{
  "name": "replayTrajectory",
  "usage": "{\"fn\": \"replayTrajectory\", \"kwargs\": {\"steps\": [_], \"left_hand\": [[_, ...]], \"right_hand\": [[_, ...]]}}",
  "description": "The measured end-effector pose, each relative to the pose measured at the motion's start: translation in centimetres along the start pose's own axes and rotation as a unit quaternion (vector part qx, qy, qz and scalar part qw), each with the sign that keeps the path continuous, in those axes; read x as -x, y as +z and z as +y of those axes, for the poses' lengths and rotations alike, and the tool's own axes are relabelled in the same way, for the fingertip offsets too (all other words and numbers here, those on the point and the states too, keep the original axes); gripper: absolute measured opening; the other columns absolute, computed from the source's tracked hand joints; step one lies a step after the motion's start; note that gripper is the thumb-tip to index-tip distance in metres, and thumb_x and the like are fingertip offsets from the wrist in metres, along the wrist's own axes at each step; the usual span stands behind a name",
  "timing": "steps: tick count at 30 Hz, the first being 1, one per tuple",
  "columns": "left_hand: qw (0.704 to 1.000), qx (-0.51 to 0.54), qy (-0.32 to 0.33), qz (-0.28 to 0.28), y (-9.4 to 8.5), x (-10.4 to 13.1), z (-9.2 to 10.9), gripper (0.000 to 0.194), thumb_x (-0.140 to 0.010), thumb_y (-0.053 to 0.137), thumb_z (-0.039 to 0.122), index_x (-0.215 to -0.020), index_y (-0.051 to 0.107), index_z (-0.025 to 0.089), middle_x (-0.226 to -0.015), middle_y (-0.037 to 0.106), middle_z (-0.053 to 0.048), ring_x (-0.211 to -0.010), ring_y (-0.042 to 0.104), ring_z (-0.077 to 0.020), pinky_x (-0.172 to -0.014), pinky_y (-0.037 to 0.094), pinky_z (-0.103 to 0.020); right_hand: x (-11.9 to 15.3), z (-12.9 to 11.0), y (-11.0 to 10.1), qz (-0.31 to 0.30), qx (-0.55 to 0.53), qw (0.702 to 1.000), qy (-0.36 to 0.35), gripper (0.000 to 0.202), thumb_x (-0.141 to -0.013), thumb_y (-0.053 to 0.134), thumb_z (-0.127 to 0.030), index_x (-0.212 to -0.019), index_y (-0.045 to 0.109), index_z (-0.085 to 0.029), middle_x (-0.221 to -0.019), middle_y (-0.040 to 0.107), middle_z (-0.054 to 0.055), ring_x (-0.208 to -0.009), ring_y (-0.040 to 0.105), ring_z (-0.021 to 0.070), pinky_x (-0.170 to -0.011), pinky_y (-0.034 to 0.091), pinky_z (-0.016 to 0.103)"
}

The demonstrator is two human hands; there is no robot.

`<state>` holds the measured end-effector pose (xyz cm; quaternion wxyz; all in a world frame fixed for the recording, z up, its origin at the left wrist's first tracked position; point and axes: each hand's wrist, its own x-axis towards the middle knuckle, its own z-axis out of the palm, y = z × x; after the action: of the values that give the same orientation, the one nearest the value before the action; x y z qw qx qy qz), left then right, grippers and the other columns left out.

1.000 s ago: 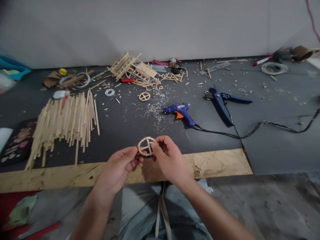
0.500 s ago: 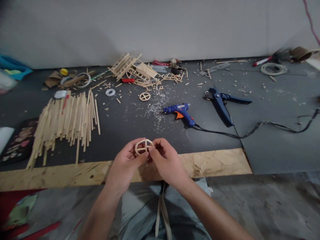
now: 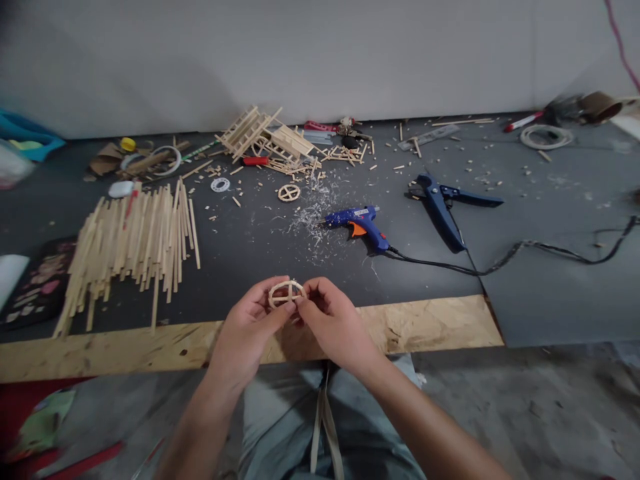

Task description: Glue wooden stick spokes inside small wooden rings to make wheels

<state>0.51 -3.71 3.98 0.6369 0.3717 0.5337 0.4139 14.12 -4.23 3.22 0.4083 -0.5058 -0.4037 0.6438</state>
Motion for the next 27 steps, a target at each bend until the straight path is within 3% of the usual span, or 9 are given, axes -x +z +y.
{"fn": "replayTrajectory", "kwargs": {"steps": [9,20,27], "left_hand": [[1.0,-0.01,0.009,0.028,0.1,0.0,0.1,0.03,-0.073,0.069,0.024,-0.101,0.061,0.019,-0.086,0.068,0.0,-0.073,0.061,-0.0086,-0.068,0.05,-0.018],[1.0,-0.014,0.015,0.023,-0.3,-0.1,0.1,0.031,-0.073,0.069,0.025,-0.102,0.062,0.021,-0.087,0.068,0.001,-0.075,0.06,-0.0087,-0.067,0.048,-0.018],[0.999,-0.042,0.018,0.021,-0.4,0.2,0.3,0.031,-0.073,0.068,0.025,-0.103,0.061,0.02,-0.087,0.068,-0.001,-0.074,0.06,-0.0105,-0.064,0.047,-0.019]], "right_hand": [[-0.2,-0.1,-0.3,-0.013,0.02,1.0,0.007,0.005,-0.081,0.053,-0.024,-0.081,0.052,-0.018,-0.07,0.054,-0.003,-0.069,0.054,0.0109,-0.069,0.041,0.026],[-0.4,0.0,-1.1,-0.057,-0.027,0.997,0.035,0.016,-0.084,0.051,-0.031,-0.078,0.059,-0.017,-0.073,0.058,0.0,-0.067,0.054,0.0114,-0.07,0.045,0.028],[-0.1,-0.3,-0.8,-0.06,0.036,0.997,0.025,0.015,-0.082,0.052,-0.031,-0.08,0.058,-0.018,-0.075,0.058,0.0,-0.069,0.054,0.0114,-0.07,0.045,0.027]]}}
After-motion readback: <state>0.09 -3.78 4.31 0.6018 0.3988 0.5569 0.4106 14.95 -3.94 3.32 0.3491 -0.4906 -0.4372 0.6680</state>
